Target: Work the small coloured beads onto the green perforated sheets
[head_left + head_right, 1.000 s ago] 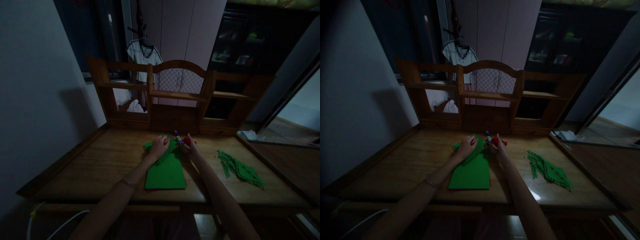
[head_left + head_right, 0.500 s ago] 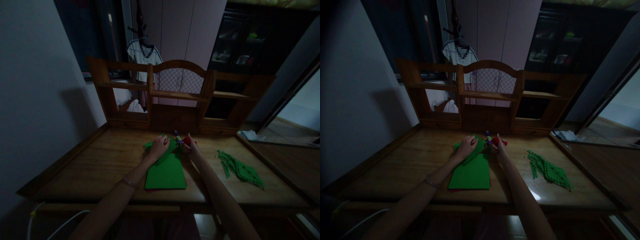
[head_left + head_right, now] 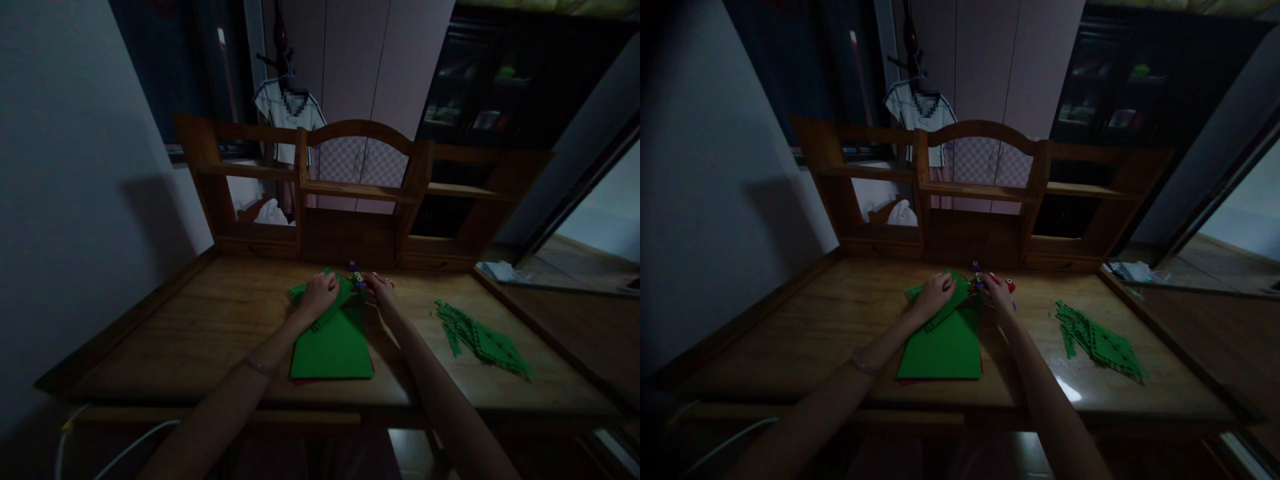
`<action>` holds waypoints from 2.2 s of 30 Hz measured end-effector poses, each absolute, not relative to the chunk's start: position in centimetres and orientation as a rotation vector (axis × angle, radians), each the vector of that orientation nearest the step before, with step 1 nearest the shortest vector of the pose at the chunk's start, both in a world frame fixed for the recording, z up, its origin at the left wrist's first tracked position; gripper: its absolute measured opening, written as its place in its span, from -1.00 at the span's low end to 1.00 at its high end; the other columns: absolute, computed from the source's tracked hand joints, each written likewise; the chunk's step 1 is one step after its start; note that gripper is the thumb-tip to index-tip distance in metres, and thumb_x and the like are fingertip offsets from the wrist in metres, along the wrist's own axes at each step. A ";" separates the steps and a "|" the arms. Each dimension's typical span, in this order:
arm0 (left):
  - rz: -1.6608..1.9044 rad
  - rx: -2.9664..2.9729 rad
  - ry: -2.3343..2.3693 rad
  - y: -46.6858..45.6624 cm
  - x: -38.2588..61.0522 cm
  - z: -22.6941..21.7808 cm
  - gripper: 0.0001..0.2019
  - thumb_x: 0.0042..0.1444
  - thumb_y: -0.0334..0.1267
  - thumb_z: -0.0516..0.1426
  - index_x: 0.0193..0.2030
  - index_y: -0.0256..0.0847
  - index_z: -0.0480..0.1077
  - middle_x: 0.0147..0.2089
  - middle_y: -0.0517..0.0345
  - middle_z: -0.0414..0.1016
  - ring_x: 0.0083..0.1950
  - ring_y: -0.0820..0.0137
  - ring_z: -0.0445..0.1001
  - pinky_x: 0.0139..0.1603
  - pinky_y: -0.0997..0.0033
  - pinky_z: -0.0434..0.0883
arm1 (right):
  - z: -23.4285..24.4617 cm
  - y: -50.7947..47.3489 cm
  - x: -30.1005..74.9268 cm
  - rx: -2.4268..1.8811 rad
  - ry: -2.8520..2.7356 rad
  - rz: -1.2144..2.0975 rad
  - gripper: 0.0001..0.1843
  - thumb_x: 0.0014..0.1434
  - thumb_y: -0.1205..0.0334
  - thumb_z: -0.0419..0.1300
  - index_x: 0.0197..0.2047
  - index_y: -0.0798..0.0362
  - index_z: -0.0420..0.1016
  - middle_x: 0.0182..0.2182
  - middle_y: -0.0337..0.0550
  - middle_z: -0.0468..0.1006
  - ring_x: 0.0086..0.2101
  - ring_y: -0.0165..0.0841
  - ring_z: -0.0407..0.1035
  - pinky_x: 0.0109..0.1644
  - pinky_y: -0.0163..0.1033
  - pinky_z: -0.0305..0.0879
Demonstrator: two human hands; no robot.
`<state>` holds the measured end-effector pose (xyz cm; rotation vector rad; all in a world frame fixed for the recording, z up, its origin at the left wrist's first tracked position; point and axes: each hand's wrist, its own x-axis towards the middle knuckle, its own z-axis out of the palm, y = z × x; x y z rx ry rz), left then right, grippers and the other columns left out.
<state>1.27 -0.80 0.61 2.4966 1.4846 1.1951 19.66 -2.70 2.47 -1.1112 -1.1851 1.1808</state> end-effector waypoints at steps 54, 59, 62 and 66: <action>1.605 2.318 1.586 -3.3 0.6 4.3 -0.71 0.22 -0.28 -0.07 -0.53 -0.16 -0.01 -0.48 0.18 0.18 -0.33 0.38 0.21 -0.22 0.37 0.16 | 3.0 -3.7 19.1 -1.111 -1.220 0.811 -0.62 -0.07 -0.09 0.26 -0.33 0.05 0.40 -0.69 -0.37 0.28 -0.75 -0.53 0.07 -0.73 -0.39 -0.08; 1.635 2.328 1.594 -3.5 0.3 4.5 -0.71 0.23 -0.26 -0.08 -0.53 -0.16 0.00 -0.48 0.17 0.19 -0.33 0.38 0.20 -0.19 0.36 0.17 | 2.6 -3.3 19.5 -1.115 -1.137 0.859 -0.63 -0.10 -0.04 0.29 -0.35 0.06 0.42 -0.73 -0.41 0.21 -0.74 -0.55 0.04 -0.70 -0.41 -0.07; 1.616 2.341 1.605 -3.5 0.3 4.4 -0.71 0.23 -0.26 -0.08 -0.53 -0.16 0.03 -0.48 0.17 0.19 -0.33 0.38 0.21 -0.18 0.36 0.17 | 2.5 -3.2 19.6 -1.119 -1.170 0.883 -0.63 -0.12 -0.03 0.30 -0.36 0.08 0.45 -0.71 -0.38 0.25 -0.72 -0.55 0.07 -0.69 -0.41 -0.06; 1.606 2.393 1.581 -3.4 0.0 5.1 -0.73 0.23 -0.23 -0.06 -0.51 -0.18 0.10 -0.46 0.16 0.23 -0.31 0.37 0.24 -0.16 0.35 0.18 | 2.3 -3.1 19.4 -1.156 -1.277 0.965 -0.63 -0.13 -0.04 0.30 -0.39 0.10 0.48 -0.63 -0.28 0.40 -0.70 -0.54 0.11 -0.67 -0.40 -0.03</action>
